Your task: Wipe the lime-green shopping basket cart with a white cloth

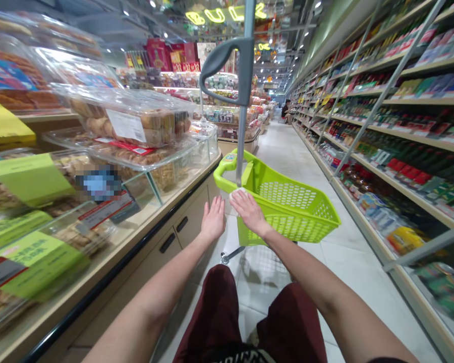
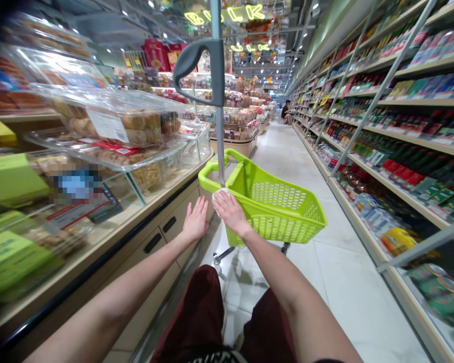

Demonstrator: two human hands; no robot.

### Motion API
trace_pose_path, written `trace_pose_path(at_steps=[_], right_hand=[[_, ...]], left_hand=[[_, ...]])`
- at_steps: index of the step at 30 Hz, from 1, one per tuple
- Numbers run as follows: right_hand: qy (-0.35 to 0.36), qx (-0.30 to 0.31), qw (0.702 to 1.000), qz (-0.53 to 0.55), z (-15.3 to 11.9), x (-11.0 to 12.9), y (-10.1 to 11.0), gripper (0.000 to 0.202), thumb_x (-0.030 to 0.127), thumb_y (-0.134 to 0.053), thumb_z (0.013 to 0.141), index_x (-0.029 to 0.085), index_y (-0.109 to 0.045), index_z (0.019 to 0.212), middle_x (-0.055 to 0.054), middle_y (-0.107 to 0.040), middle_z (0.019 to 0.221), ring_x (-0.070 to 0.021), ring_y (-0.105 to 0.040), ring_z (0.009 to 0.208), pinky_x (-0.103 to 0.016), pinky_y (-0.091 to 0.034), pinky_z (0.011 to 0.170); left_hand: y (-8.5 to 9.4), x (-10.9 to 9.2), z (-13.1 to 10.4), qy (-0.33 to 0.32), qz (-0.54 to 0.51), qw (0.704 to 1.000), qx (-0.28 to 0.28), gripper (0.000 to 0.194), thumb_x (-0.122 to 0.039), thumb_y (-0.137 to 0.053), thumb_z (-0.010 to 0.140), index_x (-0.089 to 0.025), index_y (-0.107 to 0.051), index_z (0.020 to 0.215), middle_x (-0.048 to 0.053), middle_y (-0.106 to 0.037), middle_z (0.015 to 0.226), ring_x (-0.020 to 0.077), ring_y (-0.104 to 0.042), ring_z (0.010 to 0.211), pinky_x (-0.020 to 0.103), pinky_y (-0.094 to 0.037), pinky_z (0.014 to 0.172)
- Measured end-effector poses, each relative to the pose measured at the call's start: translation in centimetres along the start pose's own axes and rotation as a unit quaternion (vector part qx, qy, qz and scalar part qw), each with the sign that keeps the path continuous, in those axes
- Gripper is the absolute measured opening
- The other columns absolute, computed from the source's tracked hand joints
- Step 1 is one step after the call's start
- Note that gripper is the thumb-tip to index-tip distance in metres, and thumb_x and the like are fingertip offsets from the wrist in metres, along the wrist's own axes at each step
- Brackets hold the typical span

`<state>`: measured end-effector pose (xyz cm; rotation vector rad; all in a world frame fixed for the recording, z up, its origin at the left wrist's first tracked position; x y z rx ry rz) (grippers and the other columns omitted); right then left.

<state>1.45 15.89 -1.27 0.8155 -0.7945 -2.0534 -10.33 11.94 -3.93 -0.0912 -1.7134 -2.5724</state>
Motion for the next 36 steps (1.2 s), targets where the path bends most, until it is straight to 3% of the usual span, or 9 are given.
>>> trace_pose_path(at_steps=[4, 9, 12, 15, 20, 23, 28, 31, 36], right_hand=[[-0.004, 0.009, 1.000, -0.012, 0.9, -0.5, -0.6, 0.040, 0.010, -0.041, 0.085, 0.014, -0.045, 0.124, -0.011, -0.038, 0.136, -0.0223, -0.022, 0.130, -0.047, -0.023, 0.105], [0.033, 0.098, 0.995, -0.008, -4.2, 0.9, -5.2, 0.034, 0.011, -0.045, 0.083, 0.015, -0.053, 0.116, -0.011, -0.047, 0.129, -0.0211, -0.033, 0.125, -0.044, -0.028, 0.103], [0.032, 0.136, 0.990, 0.000, -6.2, 1.3, -6.2, 0.028, 0.012, -0.046, 0.083, 0.017, -0.058, 0.109, -0.010, -0.052, 0.123, -0.0210, -0.040, 0.121, -0.041, -0.034, 0.099], [0.030, 0.102, 0.994, 0.011, -5.0, 1.3, -4.2, 0.031, 0.014, -0.044, 0.085, 0.018, -0.056, 0.113, -0.007, -0.050, 0.126, -0.0208, -0.037, 0.123, -0.040, -0.035, 0.099], [-0.006, 0.001, 1.000, 0.004, -0.2, 0.2, -0.2, 0.041, 0.010, -0.039, 0.086, 0.019, -0.044, 0.126, -0.008, -0.037, 0.136, -0.0211, -0.022, 0.130, -0.046, -0.022, 0.105], [-0.012, 0.031, 0.999, 0.001, -0.6, 0.4, -1.4, 0.037, 0.011, -0.042, 0.085, 0.018, -0.049, 0.120, -0.009, -0.042, 0.133, -0.0219, -0.027, 0.128, -0.047, -0.025, 0.103], [0.002, 0.136, 0.991, 0.009, -5.2, 1.7, -5.0, 0.026, 0.013, -0.046, 0.084, 0.018, -0.059, 0.107, -0.009, -0.052, 0.124, -0.0218, -0.040, 0.121, -0.043, -0.034, 0.098], [-0.001, 0.101, 0.995, 0.011, -4.9, 1.5, -3.5, 0.032, 0.012, -0.043, 0.085, 0.019, -0.055, 0.114, -0.008, -0.049, 0.127, -0.0210, -0.036, 0.124, -0.043, -0.031, 0.100], [-0.014, -0.004, 1.000, -0.006, 0.1, 0.0, 0.4, 0.041, 0.009, -0.039, 0.085, 0.019, -0.045, 0.124, -0.008, -0.037, 0.136, -0.0219, -0.021, 0.131, -0.048, -0.021, 0.105]], left_hand=[[0.3, 0.0, 0.2, 0.005, 0.002, 1.000, 0.002, 0.069, -0.017, -0.039, 0.070, -0.007, -0.021, 0.136, 0.012, -0.014, 0.145, 0.0229, -0.009, 0.134, 0.048, -0.007, 0.107], [0.2, -0.4, 0.0, -0.017, 0.008, 1.000, -0.006, 0.067, -0.017, -0.038, 0.072, -0.009, -0.021, 0.136, 0.010, -0.013, 0.146, 0.0219, -0.008, 0.134, 0.048, -0.007, 0.108], [-0.2, -0.5, -0.2, -0.020, 0.008, 1.000, 0.001, 0.067, -0.018, -0.038, 0.072, -0.009, -0.021, 0.136, 0.010, -0.014, 0.145, 0.0223, -0.009, 0.134, 0.048, -0.007, 0.108], [-0.3, -0.1, -0.1, -0.012, 0.008, 1.000, 0.003, 0.066, -0.017, -0.038, 0.072, -0.008, -0.022, 0.136, 0.011, -0.014, 0.145, 0.0225, -0.009, 0.134, 0.048, -0.007, 0.108], [0.9, 0.9, 0.6, 0.007, 0.011, 1.000, -0.017, 0.068, -0.016, -0.038, 0.071, -0.007, -0.021, 0.136, 0.012, -0.014, 0.145, 0.0222, -0.005, 0.134, 0.049, -0.007, 0.107], [1.0, 0.9, 0.5, 0.008, 0.013, 1.000, -0.021, 0.069, -0.017, -0.039, 0.071, -0.007, -0.019, 0.136, 0.012, -0.013, 0.145, 0.0225, -0.004, 0.134, 0.049, -0.007, 0.107], [-0.1, 0.5, -0.1, 0.002, 0.007, 1.000, -0.011, 0.070, -0.018, -0.040, 0.070, -0.008, -0.019, 0.137, 0.011, -0.012, 0.146, 0.0219, -0.005, 0.134, 0.048, -0.009, 0.107], [0.2, 0.7, 0.1, 0.013, 0.001, 1.000, -0.012, 0.072, -0.018, -0.041, 0.069, -0.008, -0.018, 0.137, 0.011, -0.012, 0.146, 0.0219, -0.004, 0.134, 0.048, -0.009, 0.107], [2.4, 1.4, 1.1, 0.043, 0.001, 0.998, -0.039, 0.072, -0.017, -0.040, 0.069, -0.007, -0.018, 0.136, 0.011, -0.010, 0.146, 0.0228, -0.005, 0.134, 0.049, -0.011, 0.107]])
Point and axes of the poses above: each hand's wrist, its own z-axis towards the middle knuckle, its own y-axis out of the back of the hand, x = y × z, the point moved 5 cm from there along z, towards the middle knuckle
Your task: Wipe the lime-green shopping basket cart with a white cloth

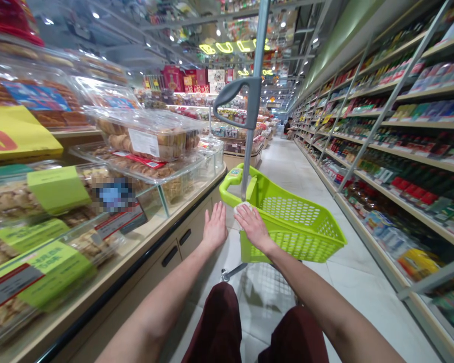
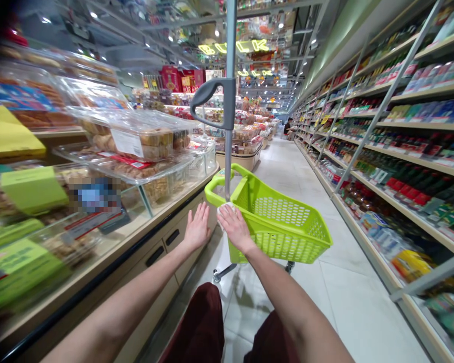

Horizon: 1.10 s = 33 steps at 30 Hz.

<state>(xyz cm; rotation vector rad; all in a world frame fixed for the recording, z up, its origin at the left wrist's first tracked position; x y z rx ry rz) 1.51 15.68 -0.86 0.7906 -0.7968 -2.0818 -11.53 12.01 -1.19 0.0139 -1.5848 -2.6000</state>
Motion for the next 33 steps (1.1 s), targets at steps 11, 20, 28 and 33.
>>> trace_pose_path(at_steps=[11, 20, 28, 33], right_hand=[[0.034, 0.120, 0.992, 0.010, -7.2, 0.8, -4.4, 0.027, 0.011, -0.045, 0.083, 0.017, -0.059, 0.107, -0.009, -0.053, 0.122, -0.0237, -0.041, 0.120, -0.045, -0.034, 0.098], [0.025, 0.021, 0.999, -0.007, -0.8, -0.7, -1.4, 0.037, 0.010, -0.044, 0.084, 0.017, -0.049, 0.120, -0.009, -0.042, 0.133, -0.0229, -0.027, 0.128, -0.049, -0.024, 0.103], [0.030, 0.050, 0.998, -0.006, -3.4, 0.9, -2.5, 0.035, 0.012, -0.044, 0.085, 0.017, -0.051, 0.119, -0.008, -0.044, 0.131, -0.0230, -0.028, 0.127, -0.045, -0.029, 0.102], [-0.007, -0.006, 1.000, -0.021, 0.9, -0.2, 0.1, 0.041, 0.012, -0.039, 0.087, 0.019, -0.042, 0.127, -0.007, -0.033, 0.139, -0.0229, -0.018, 0.131, -0.047, -0.022, 0.105]], left_hand=[[-0.4, -0.1, -1.9, -0.035, 0.026, 0.999, 0.033, 0.069, -0.012, -0.037, 0.070, -0.009, -0.020, 0.137, 0.010, -0.013, 0.146, 0.0214, -0.004, 0.134, 0.049, -0.006, 0.107], [-1.6, -1.1, -0.9, -0.043, 0.021, 0.998, 0.032, 0.067, -0.011, -0.035, 0.071, -0.010, -0.019, 0.137, 0.011, -0.014, 0.145, 0.0216, -0.006, 0.134, 0.051, -0.008, 0.107], [-1.9, -0.8, -1.8, -0.068, 0.006, 0.998, 0.013, 0.066, -0.013, -0.035, 0.072, -0.010, -0.020, 0.136, 0.010, -0.014, 0.145, 0.0211, -0.006, 0.134, 0.049, -0.006, 0.107], [-1.1, -0.6, -0.9, -0.054, 0.001, 0.999, 0.005, 0.069, -0.012, -0.037, 0.071, -0.009, -0.018, 0.137, 0.010, -0.011, 0.146, 0.0210, -0.004, 0.134, 0.049, -0.006, 0.107]])
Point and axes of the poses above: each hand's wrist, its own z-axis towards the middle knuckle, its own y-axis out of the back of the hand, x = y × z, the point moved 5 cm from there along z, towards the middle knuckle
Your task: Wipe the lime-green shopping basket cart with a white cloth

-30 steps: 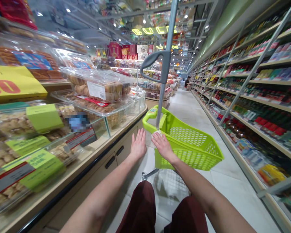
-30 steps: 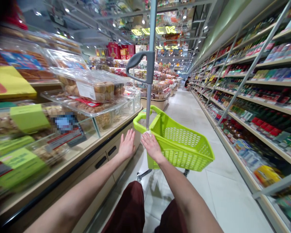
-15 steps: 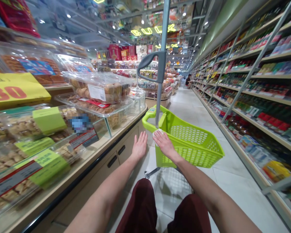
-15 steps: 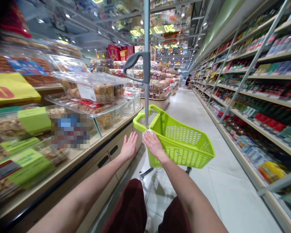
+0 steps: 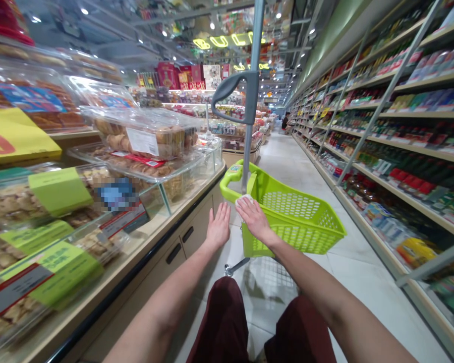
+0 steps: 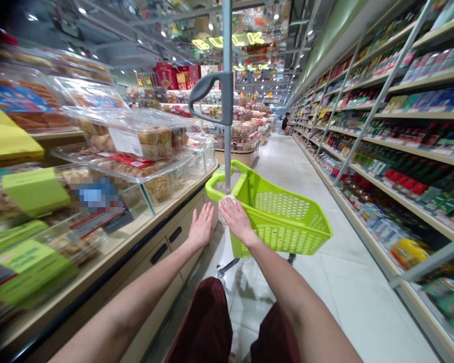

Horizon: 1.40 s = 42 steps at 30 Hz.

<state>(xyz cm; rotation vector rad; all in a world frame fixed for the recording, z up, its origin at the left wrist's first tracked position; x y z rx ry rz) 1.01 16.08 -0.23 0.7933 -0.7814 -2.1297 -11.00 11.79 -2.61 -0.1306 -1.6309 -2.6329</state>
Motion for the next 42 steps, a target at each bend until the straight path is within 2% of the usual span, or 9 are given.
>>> trace_pose_path(at_steps=[3, 10, 18, 25, 28, 33, 36, 39, 42], right_hand=[[0.001, 0.014, 1.000, -0.004, 0.1, -0.4, -0.8, 0.041, 0.011, -0.040, 0.086, 0.017, -0.044, 0.126, -0.008, -0.037, 0.137, -0.0228, -0.020, 0.131, -0.047, -0.023, 0.105], [0.036, 0.091, 0.995, -0.004, -5.4, 1.2, -3.8, 0.033, 0.010, -0.045, 0.083, 0.015, -0.055, 0.114, -0.008, -0.049, 0.127, -0.0249, -0.036, 0.123, -0.045, -0.035, 0.098], [-0.016, -0.014, 1.000, 0.011, -0.2, -0.1, 0.1, 0.042, 0.010, -0.038, 0.086, 0.016, -0.043, 0.127, -0.008, -0.035, 0.137, -0.0226, -0.019, 0.131, -0.045, -0.025, 0.105], [-0.014, -0.017, 0.999, 0.046, -2.1, 0.8, -1.2, 0.037, 0.010, -0.040, 0.084, 0.015, -0.052, 0.118, -0.009, -0.049, 0.127, -0.0225, -0.031, 0.126, -0.042, -0.037, 0.098], [-0.027, -0.103, 0.993, 0.054, 0.5, -0.1, 1.7, 0.041, 0.009, -0.036, 0.084, 0.015, -0.049, 0.122, -0.009, -0.046, 0.130, -0.0202, -0.025, 0.129, -0.042, -0.034, 0.102], [-0.002, -0.239, 0.971, -0.001, 10.8, -4.3, 10.3, 0.042, 0.011, -0.035, 0.085, 0.018, -0.046, 0.125, -0.007, -0.042, 0.133, -0.0186, -0.019, 0.131, -0.042, -0.030, 0.104], [0.005, -0.255, 0.966, -0.052, 15.8, -6.7, 13.7, 0.041, 0.010, -0.035, 0.086, 0.019, -0.046, 0.124, -0.007, -0.040, 0.135, -0.0196, -0.017, 0.132, -0.044, -0.027, 0.104], [0.036, -0.215, 0.971, -0.094, 17.1, -7.4, 13.4, 0.037, 0.014, -0.037, 0.087, 0.017, -0.049, 0.122, -0.009, -0.041, 0.133, -0.0225, -0.019, 0.131, -0.046, -0.027, 0.103], [0.095, -0.150, 0.976, -0.128, 14.4, -6.5, 10.0, 0.034, 0.016, -0.040, 0.087, 0.016, -0.051, 0.118, -0.009, -0.044, 0.131, -0.0252, -0.026, 0.128, -0.047, -0.029, 0.102]], left_hand=[[0.0, -0.3, 0.1, 0.000, 0.000, 1.000, 0.002, 0.070, -0.013, -0.038, 0.070, -0.009, -0.017, 0.137, 0.010, -0.010, 0.146, 0.0211, -0.004, 0.134, 0.049, -0.006, 0.107], [-1.6, -0.8, -1.4, -0.025, 0.006, 0.999, 0.020, 0.067, -0.014, -0.037, 0.071, -0.009, -0.020, 0.136, 0.010, -0.012, 0.146, 0.0218, -0.005, 0.134, 0.050, -0.007, 0.107], [0.6, -0.6, 1.0, -0.008, 0.007, 1.000, -0.016, 0.070, -0.016, -0.039, 0.071, -0.008, -0.017, 0.137, 0.011, -0.010, 0.146, 0.0218, -0.003, 0.134, 0.051, -0.006, 0.107], [2.2, 0.0, 2.0, -0.007, 0.003, 1.000, -0.025, 0.071, -0.018, -0.041, 0.070, -0.007, -0.017, 0.136, 0.011, -0.011, 0.146, 0.0217, -0.004, 0.134, 0.050, -0.006, 0.107], [3.6, 0.5, 3.5, 0.004, 0.002, 0.999, -0.046, 0.072, -0.017, -0.042, 0.069, -0.008, -0.018, 0.136, 0.011, -0.013, 0.145, 0.0214, -0.005, 0.134, 0.050, -0.006, 0.107], [8.0, 1.0, 7.8, 0.031, -0.002, 0.991, -0.127, 0.076, -0.019, -0.044, 0.068, -0.009, -0.014, 0.137, 0.011, -0.010, 0.146, 0.0219, -0.002, 0.134, 0.050, -0.007, 0.107], [10.3, 1.1, 9.9, 0.055, -0.011, 0.986, -0.156, 0.077, -0.021, -0.045, 0.068, -0.008, -0.014, 0.137, 0.012, -0.010, 0.146, 0.0231, -0.003, 0.134, 0.051, -0.009, 0.106], [11.1, 0.9, 10.9, 0.062, -0.018, 0.984, -0.166, 0.077, -0.022, -0.046, 0.067, -0.008, -0.015, 0.137, 0.012, -0.012, 0.146, 0.0238, -0.004, 0.134, 0.051, -0.010, 0.106], [10.1, 0.9, 10.7, 0.070, -0.026, 0.986, -0.149, 0.076, -0.023, -0.046, 0.068, -0.007, -0.016, 0.136, 0.013, -0.013, 0.145, 0.0233, -0.007, 0.134, 0.051, -0.010, 0.106]])
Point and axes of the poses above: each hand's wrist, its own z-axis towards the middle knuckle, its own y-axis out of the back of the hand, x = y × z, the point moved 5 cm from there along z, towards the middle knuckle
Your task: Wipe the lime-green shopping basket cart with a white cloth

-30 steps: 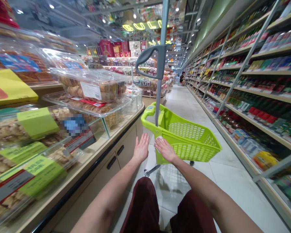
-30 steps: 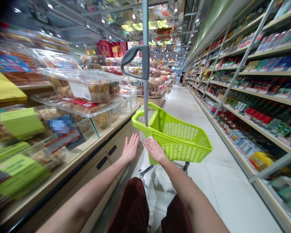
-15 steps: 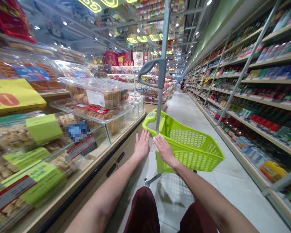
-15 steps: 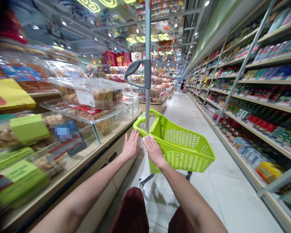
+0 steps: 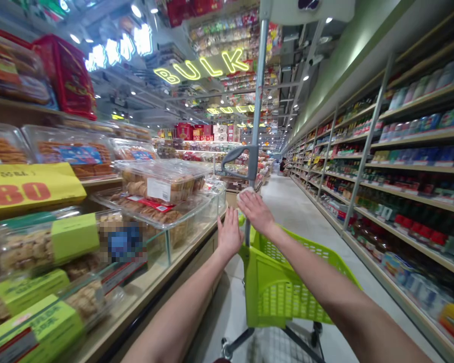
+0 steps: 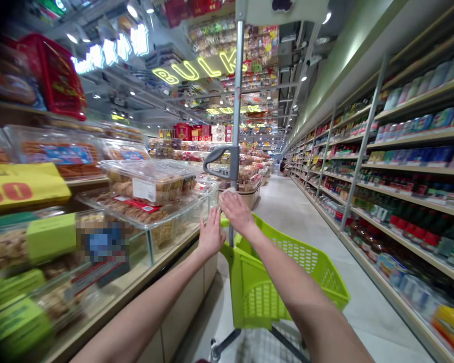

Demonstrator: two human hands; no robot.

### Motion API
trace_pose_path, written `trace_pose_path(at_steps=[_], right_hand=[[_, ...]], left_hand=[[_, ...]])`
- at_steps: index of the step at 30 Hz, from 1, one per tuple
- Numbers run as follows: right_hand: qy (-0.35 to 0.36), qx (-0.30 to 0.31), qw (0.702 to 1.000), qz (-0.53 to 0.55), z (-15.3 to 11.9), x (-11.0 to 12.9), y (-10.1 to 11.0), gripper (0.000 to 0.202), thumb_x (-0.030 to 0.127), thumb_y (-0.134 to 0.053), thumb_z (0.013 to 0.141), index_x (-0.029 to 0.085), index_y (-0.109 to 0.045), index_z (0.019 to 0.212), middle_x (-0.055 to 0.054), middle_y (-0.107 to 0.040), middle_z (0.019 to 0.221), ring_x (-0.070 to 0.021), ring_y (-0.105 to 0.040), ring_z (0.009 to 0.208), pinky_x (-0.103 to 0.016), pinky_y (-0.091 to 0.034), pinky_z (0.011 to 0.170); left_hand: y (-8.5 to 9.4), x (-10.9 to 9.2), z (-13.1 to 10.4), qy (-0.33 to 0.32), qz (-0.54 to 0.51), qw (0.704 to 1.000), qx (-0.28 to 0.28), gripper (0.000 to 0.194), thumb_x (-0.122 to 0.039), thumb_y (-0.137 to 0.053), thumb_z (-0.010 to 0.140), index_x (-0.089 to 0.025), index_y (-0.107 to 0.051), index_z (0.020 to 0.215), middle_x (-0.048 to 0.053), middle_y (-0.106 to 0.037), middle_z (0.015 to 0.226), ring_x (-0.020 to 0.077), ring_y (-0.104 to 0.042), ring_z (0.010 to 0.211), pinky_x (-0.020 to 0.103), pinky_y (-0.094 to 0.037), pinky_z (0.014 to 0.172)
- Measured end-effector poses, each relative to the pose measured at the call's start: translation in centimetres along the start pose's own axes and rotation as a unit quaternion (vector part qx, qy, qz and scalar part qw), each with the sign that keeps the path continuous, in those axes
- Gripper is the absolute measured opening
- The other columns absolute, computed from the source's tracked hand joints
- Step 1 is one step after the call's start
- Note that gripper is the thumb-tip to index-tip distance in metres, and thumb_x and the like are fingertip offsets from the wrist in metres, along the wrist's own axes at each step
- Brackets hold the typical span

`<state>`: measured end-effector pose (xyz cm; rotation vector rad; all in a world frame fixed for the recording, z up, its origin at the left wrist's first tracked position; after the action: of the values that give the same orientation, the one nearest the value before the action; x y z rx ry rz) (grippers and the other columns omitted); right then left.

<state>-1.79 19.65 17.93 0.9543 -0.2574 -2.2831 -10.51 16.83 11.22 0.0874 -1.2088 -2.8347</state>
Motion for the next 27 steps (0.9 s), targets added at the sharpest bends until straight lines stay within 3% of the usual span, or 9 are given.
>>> trace_pose_path(at_steps=[4, 6, 8, 13, 15, 17, 23, 25, 27], right_hand=[[0.078, 0.060, 0.995, 0.005, -6.1, 4.0, -2.2, 0.030, 0.017, -0.044, 0.085, 0.016, -0.054, 0.113, -0.009, -0.048, 0.127, -0.0256, -0.035, 0.124, -0.046, -0.033, 0.099], [0.106, 0.068, 0.992, 0.011, -7.3, 4.8, -2.3, 0.028, 0.018, -0.044, 0.085, 0.016, -0.056, 0.110, -0.008, -0.051, 0.125, -0.0251, -0.038, 0.122, -0.046, -0.034, 0.098], [0.099, 0.063, 0.993, 0.010, -6.5, 4.1, -1.8, 0.028, 0.017, -0.044, 0.085, 0.017, -0.056, 0.111, -0.008, -0.050, 0.126, -0.0248, -0.037, 0.122, -0.046, -0.033, 0.099], [-0.011, 0.012, 1.000, -0.004, -0.9, -0.8, 0.5, 0.034, 0.014, -0.042, 0.086, 0.018, -0.050, 0.119, -0.009, -0.041, 0.134, -0.0245, -0.027, 0.128, -0.048, -0.026, 0.102], [-0.010, 0.015, 1.000, 0.003, -0.4, -1.3, 0.6, 0.034, 0.014, -0.042, 0.086, 0.018, -0.050, 0.119, -0.009, -0.041, 0.134, -0.0246, -0.027, 0.128, -0.048, -0.025, 0.102], [0.018, 0.036, 0.999, 0.020, -1.7, -0.4, 0.1, 0.035, 0.013, -0.043, 0.085, 0.018, -0.050, 0.119, -0.009, -0.042, 0.133, -0.0242, -0.028, 0.128, -0.048, -0.025, 0.102], [0.104, 0.106, 0.987, 0.057, -9.1, 4.9, -2.5, 0.030, 0.016, -0.045, 0.085, 0.016, -0.054, 0.114, -0.009, -0.049, 0.126, -0.0231, -0.036, 0.123, -0.046, -0.031, 0.100], [0.116, 0.108, 0.986, 0.056, -9.2, 5.2, -2.6, 0.030, 0.016, -0.045, 0.085, 0.016, -0.054, 0.113, -0.009, -0.051, 0.125, -0.0230, -0.037, 0.123, -0.047, -0.031, 0.100], [0.106, 0.098, 0.988, 0.051, -7.5, 4.0, -2.2, 0.032, 0.014, -0.044, 0.085, 0.017, -0.052, 0.115, -0.009, -0.048, 0.128, -0.0232, -0.034, 0.125, -0.048, -0.029, 0.101]], left_hand=[[-1.5, 0.8, -1.3, 0.008, 0.001, 0.999, 0.032, 0.072, -0.023, -0.045, 0.070, -0.010, -0.019, 0.136, 0.012, -0.013, 0.145, 0.0219, -0.008, 0.134, 0.051, -0.011, 0.106], [-1.6, 1.1, -1.4, 0.005, 0.004, 0.999, 0.033, 0.071, -0.023, -0.044, 0.071, -0.010, -0.019, 0.136, 0.011, -0.013, 0.145, 0.0214, -0.007, 0.134, 0.051, -0.011, 0.106], [-1.3, 1.2, -1.0, 0.002, 0.005, 0.999, 0.034, 0.072, -0.024, -0.045, 0.071, -0.010, -0.018, 0.137, 0.012, -0.012, 0.146, 0.0213, -0.006, 0.134, 0.050, -0.010, 0.106], [-0.8, 1.0, 0.0, 0.010, 0.001, 0.999, 0.030, 0.075, -0.027, -0.046, 0.072, -0.008, -0.014, 0.137, 0.012, -0.010, 0.146, 0.0212, -0.006, 0.134, 0.051, -0.009, 0.106], [-1.0, 1.0, -0.1, 0.011, 0.002, 1.000, 0.028, 0.074, -0.027, -0.045, 0.072, -0.008, -0.014, 0.137, 0.012, -0.010, 0.146, 0.0215, -0.006, 0.134, 0.050, -0.010, 0.106], [-1.6, 1.0, -0.7, 0.010, 0.005, 0.999, 0.032, 0.074, -0.027, -0.045, 0.073, -0.008, -0.015, 0.137, 0.013, -0.012, 0.145, 0.0222, -0.006, 0.134, 0.051, -0.011, 0.106], [-2.6, 1.2, -2.5, -0.014, 0.025, 0.999, 0.039, 0.071, -0.029, -0.045, 0.075, -0.009, -0.016, 0.137, 0.013, -0.013, 0.145, 0.0229, -0.007, 0.134, 0.051, -0.010, 0.106], [-2.5, 1.2, -2.4, -0.017, 0.031, 0.999, 0.038, 0.071, -0.030, -0.044, 0.075, -0.010, -0.016, 0.137, 0.012, -0.012, 0.146, 0.0228, -0.006, 0.134, 0.051, -0.009, 0.106], [-2.2, 1.1, -2.1, -0.018, 0.033, 0.999, 0.038, 0.071, -0.030, -0.044, 0.075, -0.011, -0.015, 0.137, 0.012, -0.012, 0.146, 0.0228, -0.006, 0.134, 0.051, -0.009, 0.106]])
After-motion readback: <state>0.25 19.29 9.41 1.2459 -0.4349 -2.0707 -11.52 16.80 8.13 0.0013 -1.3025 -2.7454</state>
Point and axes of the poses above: each hand's wrist, its own z-axis towards the middle knuckle, its own y-axis out of the back of the hand, x = y × z, the point moved 5 cm from there along z, towards the middle knuckle
